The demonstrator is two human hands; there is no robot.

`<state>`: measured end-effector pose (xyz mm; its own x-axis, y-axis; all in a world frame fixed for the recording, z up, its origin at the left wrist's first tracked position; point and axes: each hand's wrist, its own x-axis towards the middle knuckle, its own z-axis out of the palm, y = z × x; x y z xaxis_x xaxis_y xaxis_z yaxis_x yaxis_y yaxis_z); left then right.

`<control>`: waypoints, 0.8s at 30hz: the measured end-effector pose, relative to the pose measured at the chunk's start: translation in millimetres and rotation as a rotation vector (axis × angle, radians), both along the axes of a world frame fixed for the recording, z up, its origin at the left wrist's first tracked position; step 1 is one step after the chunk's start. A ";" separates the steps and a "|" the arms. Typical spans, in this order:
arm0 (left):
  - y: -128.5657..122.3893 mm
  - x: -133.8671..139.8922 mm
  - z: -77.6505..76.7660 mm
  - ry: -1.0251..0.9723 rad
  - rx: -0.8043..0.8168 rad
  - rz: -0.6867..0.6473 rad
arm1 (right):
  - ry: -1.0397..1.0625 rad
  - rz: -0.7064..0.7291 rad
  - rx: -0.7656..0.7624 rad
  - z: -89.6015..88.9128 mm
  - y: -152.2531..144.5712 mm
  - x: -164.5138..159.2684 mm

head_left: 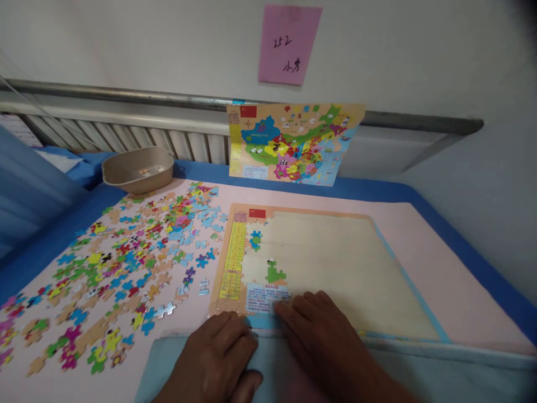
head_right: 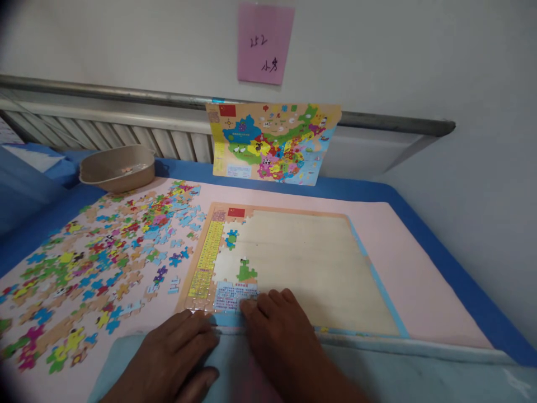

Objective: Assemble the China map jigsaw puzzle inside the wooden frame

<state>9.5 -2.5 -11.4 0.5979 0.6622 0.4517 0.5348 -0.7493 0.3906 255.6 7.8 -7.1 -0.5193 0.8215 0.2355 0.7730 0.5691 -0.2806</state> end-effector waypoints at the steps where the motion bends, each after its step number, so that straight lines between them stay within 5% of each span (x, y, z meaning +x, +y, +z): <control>1: 0.3 0.1 -0.5 -0.006 0.001 0.003 | -0.009 0.002 0.014 -0.7 0.0 0.0; 24: 0.2 -0.7 2.9 0.019 -0.063 -0.014 | -0.161 0.053 0.188 -3.0 -3.2 -2.9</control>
